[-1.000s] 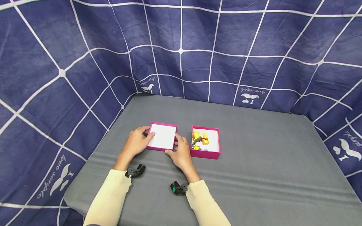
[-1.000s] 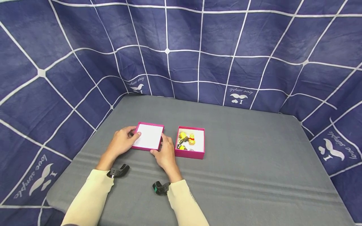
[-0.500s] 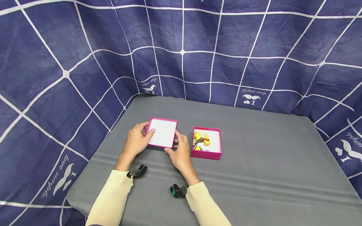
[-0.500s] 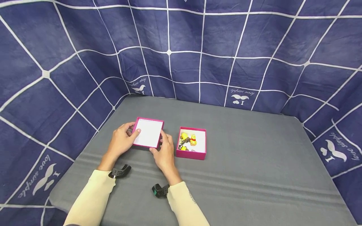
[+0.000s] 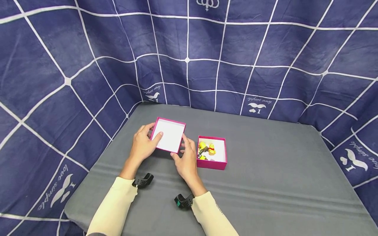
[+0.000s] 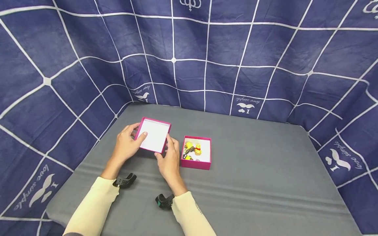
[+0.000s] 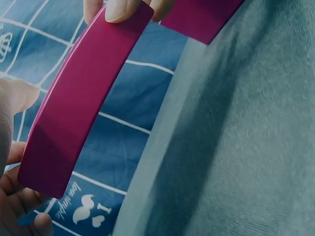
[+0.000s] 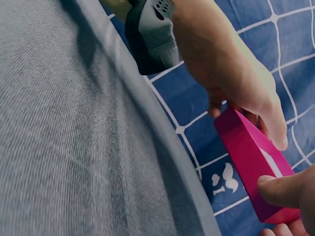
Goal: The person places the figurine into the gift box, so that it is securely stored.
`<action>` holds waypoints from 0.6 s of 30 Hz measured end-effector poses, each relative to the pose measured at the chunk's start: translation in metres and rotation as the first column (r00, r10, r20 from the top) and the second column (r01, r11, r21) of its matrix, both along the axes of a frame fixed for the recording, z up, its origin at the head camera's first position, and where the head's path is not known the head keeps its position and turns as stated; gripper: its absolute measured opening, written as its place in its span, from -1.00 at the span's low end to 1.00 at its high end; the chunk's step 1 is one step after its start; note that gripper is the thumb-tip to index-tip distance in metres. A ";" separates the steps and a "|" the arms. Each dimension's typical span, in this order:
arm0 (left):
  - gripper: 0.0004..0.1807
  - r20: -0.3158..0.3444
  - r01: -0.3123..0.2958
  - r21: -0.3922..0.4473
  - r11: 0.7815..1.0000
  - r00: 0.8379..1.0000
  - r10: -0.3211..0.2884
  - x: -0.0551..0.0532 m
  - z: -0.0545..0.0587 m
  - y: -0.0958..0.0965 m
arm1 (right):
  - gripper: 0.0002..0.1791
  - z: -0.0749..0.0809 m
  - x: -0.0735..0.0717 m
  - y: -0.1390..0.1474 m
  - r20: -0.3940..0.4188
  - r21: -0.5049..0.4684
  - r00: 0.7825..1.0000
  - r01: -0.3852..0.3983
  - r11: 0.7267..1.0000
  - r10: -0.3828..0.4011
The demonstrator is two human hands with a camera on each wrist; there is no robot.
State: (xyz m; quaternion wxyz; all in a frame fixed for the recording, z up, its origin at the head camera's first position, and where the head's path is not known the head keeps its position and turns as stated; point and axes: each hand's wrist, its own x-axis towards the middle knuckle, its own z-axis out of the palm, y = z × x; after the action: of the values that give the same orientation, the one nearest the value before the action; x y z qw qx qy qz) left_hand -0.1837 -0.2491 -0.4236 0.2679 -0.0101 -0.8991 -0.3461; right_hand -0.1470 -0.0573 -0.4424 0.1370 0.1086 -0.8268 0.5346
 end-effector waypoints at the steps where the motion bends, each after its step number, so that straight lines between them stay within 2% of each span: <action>1: -0.40 -0.005 0.006 -0.002 1.000 1.000 -0.006 -0.001 0.002 0.001 | -0.04 0.001 0.000 0.001 -0.007 0.003 1.000 0.003 1.000 -0.003; 9: -0.38 -0.063 0.064 -0.017 0.998 0.996 -0.065 -0.007 0.023 0.017 | -0.05 0.020 0.000 0.021 -0.055 0.017 0.999 0.002 1.000 -0.001; 14: -0.34 -0.116 0.121 -0.016 0.993 0.986 -0.122 -0.010 0.038 0.033 | -0.06 0.037 -0.001 0.039 -0.125 0.033 0.992 0.033 0.999 -0.028; 18: -0.30 -0.151 0.156 -0.023 0.987 0.976 -0.158 -0.012 0.044 0.048 | -0.05 0.045 -0.003 0.055 -0.156 0.064 0.987 0.055 0.996 -0.045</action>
State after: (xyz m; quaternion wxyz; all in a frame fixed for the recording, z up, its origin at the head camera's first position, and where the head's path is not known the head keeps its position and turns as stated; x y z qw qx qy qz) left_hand -0.1957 -0.2014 -0.3792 0.3074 -0.1088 -0.8742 -0.3596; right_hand -0.1499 -0.0028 -0.3979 0.2103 0.1335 -0.8338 0.4926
